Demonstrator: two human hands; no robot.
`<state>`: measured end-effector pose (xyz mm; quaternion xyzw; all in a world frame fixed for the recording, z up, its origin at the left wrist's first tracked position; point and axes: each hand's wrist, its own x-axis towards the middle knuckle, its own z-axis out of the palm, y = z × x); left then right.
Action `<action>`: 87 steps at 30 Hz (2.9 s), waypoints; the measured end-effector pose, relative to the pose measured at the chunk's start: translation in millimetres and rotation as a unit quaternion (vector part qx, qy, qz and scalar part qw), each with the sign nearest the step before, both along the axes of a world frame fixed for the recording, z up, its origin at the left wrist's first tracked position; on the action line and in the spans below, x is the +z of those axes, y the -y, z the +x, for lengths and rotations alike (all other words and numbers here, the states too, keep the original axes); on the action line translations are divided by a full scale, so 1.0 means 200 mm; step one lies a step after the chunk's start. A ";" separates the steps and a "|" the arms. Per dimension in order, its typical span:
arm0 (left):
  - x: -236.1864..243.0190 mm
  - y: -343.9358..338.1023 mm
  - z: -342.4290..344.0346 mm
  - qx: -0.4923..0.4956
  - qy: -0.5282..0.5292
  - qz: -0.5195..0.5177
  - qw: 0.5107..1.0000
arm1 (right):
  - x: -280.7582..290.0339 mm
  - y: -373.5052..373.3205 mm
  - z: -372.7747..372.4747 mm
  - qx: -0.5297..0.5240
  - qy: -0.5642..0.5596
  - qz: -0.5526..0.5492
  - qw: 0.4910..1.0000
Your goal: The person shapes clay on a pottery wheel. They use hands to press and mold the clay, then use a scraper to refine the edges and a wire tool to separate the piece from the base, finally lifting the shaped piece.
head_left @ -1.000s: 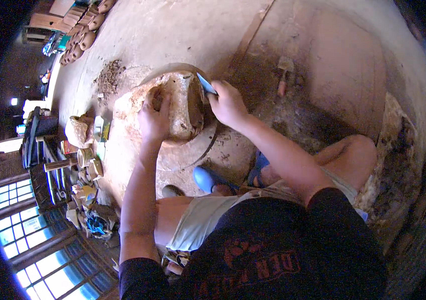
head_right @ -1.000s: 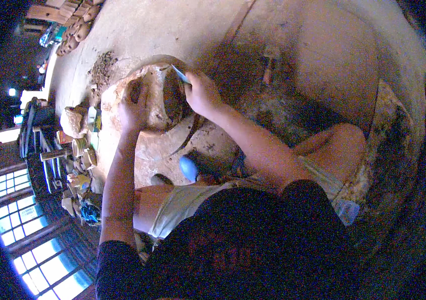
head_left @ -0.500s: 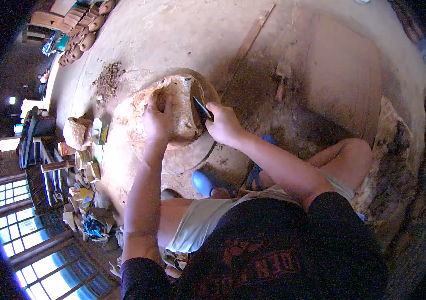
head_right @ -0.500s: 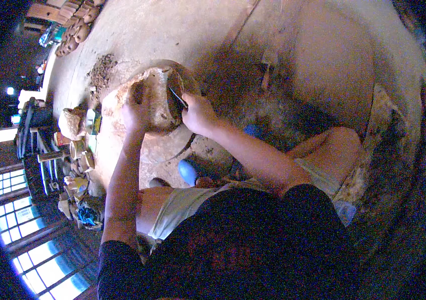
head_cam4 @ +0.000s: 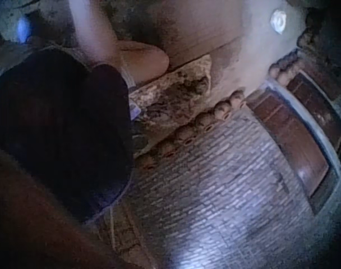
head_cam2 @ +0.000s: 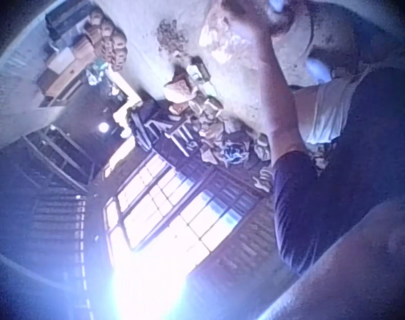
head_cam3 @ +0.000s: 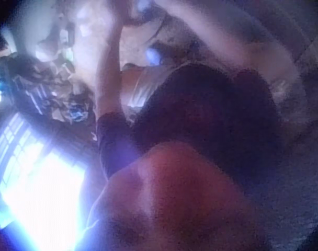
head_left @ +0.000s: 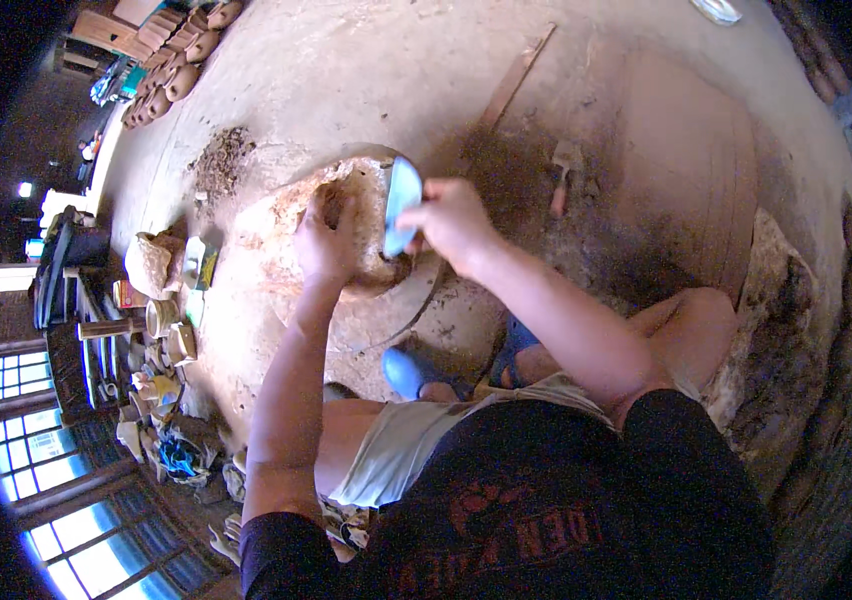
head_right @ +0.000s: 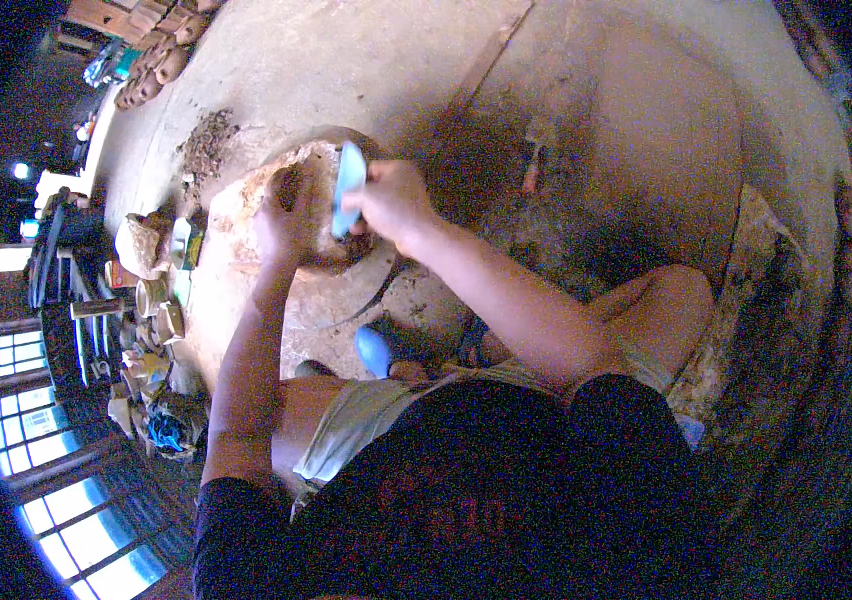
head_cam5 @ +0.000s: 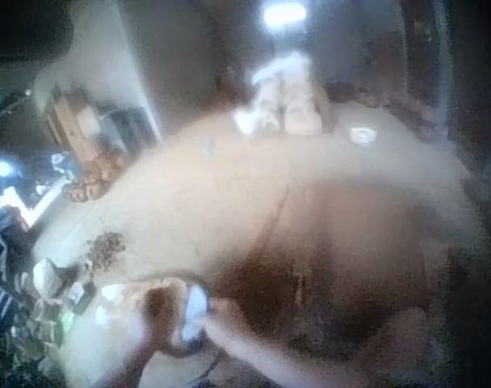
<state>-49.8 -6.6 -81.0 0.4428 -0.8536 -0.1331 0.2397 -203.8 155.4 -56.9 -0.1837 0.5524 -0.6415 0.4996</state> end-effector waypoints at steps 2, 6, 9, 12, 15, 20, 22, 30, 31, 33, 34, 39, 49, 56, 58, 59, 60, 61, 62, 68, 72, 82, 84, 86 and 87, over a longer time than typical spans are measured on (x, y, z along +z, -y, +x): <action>0.01 -0.01 0.00 -0.016 -0.020 0.010 1.000 | 0.07 0.01 -0.14 -0.094 -0.044 -0.054 0.993; 0.02 -0.01 0.01 -0.031 -0.032 0.038 0.998 | -0.14 -0.04 -0.21 -0.049 -0.108 0.024 0.993; 0.02 -0.01 0.01 -0.023 -0.017 0.034 0.999 | -0.26 -0.13 -0.02 0.031 -0.124 0.076 0.989; 0.01 -0.01 -0.02 -0.030 -0.018 0.027 0.999 | -0.37 -0.11 0.12 0.030 -0.128 0.044 0.990; 0.02 0.00 0.00 -0.037 -0.027 0.031 0.998 | -0.38 -0.08 0.19 0.008 -0.127 0.049 0.991; 0.08 -0.03 0.02 -0.046 -0.011 0.023 0.999 | -0.33 -0.05 0.23 0.029 -0.053 0.078 0.995; 0.10 -0.05 0.01 -0.066 -0.025 0.050 0.996 | -0.33 -0.05 0.23 0.020 0.004 0.083 0.996; 0.10 -0.04 0.05 -0.097 -0.041 0.048 0.993 | 0.08 0.00 0.13 -0.077 0.253 -0.098 0.959; 0.10 -0.04 0.06 -0.112 -0.052 0.041 0.992 | 0.17 0.03 0.07 -0.094 0.237 -0.124 0.959; 0.15 -0.08 0.08 -0.091 -0.126 0.124 0.980 | 0.28 0.04 -0.06 -0.054 0.110 -0.161 0.979; 0.18 -0.10 0.09 -0.071 -0.200 0.210 0.954 | 0.32 0.03 -0.09 -0.052 0.021 -0.145 0.988; 0.26 -0.31 0.04 -0.165 -0.299 0.304 0.889 | 0.22 -0.11 0.09 0.014 -0.463 -0.117 0.878; 0.26 -0.10 0.16 -0.033 -0.094 0.105 0.989 | -0.36 -0.18 -0.12 -0.109 0.189 0.004 0.976; 0.05 0.07 0.27 -0.041 -0.068 0.120 0.990 | -0.44 -0.01 0.09 -0.141 -0.042 0.044 0.988; 0.04 0.07 0.23 -0.061 -0.100 0.100 0.988 | -0.54 0.05 0.09 -0.139 -0.010 0.037 0.990; 0.05 0.08 0.24 -0.061 -0.093 0.089 0.990 | -0.54 0.08 0.11 -0.157 -0.039 0.045 0.986; 0.06 0.07 0.24 -0.062 -0.087 0.078 0.991 | -0.56 0.11 0.13 -0.175 -0.070 0.053 0.981; 0.07 0.06 0.24 -0.060 -0.087 0.078 0.991 | -0.58 0.13 0.13 -0.173 -0.070 0.053 0.981; 0.07 0.05 0.24 -0.055 -0.085 0.097 0.990 | -0.60 0.15 0.13 -0.188 -0.120 0.038 0.974; 0.05 0.06 0.20 -0.069 -0.058 0.061 0.994 | -0.67 0.19 0.13 -0.216 -0.136 -0.073 0.964; 0.01 0.13 0.25 -0.035 -0.045 0.036 0.998 | -0.49 0.17 0.19 -0.229 -0.222 -0.108 0.942; 0.07 -0.02 0.13 0.047 -0.005 0.005 0.999 | -0.37 -0.09 0.21 -0.099 -0.434 -0.183 0.877; 0.07 -0.01 0.11 0.060 -0.032 0.005 0.998 | -0.36 -0.18 0.24 -0.087 -0.448 -0.212 0.864; 0.05 -0.01 0.14 0.077 -0.068 0.024 0.994 | -0.38 -0.28 0.29 0.080 -0.466 -0.216 0.854; 0.05 -0.01 0.14 0.092 -0.102 0.049 0.989 | -0.39 -0.34 0.35 0.074 -0.470 -0.215 0.853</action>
